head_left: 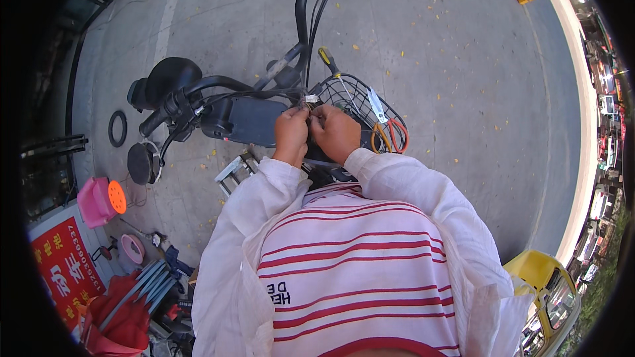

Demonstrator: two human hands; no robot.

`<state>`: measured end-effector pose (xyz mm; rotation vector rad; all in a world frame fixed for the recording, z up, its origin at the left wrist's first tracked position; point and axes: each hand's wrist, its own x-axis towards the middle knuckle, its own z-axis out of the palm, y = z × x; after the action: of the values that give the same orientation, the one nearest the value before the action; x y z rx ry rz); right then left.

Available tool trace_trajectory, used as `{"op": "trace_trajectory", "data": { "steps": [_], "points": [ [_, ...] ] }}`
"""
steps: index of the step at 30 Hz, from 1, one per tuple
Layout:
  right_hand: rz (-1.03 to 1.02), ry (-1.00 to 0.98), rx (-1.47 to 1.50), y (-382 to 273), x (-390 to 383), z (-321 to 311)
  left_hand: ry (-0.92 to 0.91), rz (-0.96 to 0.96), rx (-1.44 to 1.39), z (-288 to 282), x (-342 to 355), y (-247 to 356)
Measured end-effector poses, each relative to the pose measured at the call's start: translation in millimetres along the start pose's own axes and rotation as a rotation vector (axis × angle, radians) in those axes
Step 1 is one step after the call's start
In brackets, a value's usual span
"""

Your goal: The person repairs the wiring of an electric scooter's headlight. They strip wires, connect them, and use a wrench to tighten components near the handlebar basket.

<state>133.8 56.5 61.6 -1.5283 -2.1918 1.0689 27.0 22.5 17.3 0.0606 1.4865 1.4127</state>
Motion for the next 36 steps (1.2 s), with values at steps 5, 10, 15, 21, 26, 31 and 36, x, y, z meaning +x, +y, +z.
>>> {"op": "trace_trajectory", "data": {
  "steps": [5,10,15,21,26,31,36],
  "points": [
    [0.109,0.050,0.125,18.7,-4.6,-8.4,-0.029,-0.064,0.012,1.5,-6.2,9.0],
    [0.119,0.050,0.173,27.5,-6.8,-14.2,-0.060,-0.139,-0.062,-12.7,-8.5,10.7],
    [0.116,0.054,0.168,33.8,-7.7,-14.4,-0.012,-0.055,0.020,-17.7,-10.6,7.4],
    [0.060,0.072,0.142,31.2,-9.4,-14.7,-0.030,0.174,0.169,-7.7,1.0,-7.0],
    [0.053,0.077,0.214,26.7,-8.1,-15.4,-0.025,0.173,0.231,-3.6,2.7,-3.5],
    [-0.069,0.062,0.136,26.4,1.1,-10.7,-0.054,0.099,0.112,-7.8,8.2,-8.5],
    [-0.090,0.058,0.062,14.8,6.3,-3.6,-0.058,0.067,0.067,-11.1,9.7,-7.7]
  ]
}}
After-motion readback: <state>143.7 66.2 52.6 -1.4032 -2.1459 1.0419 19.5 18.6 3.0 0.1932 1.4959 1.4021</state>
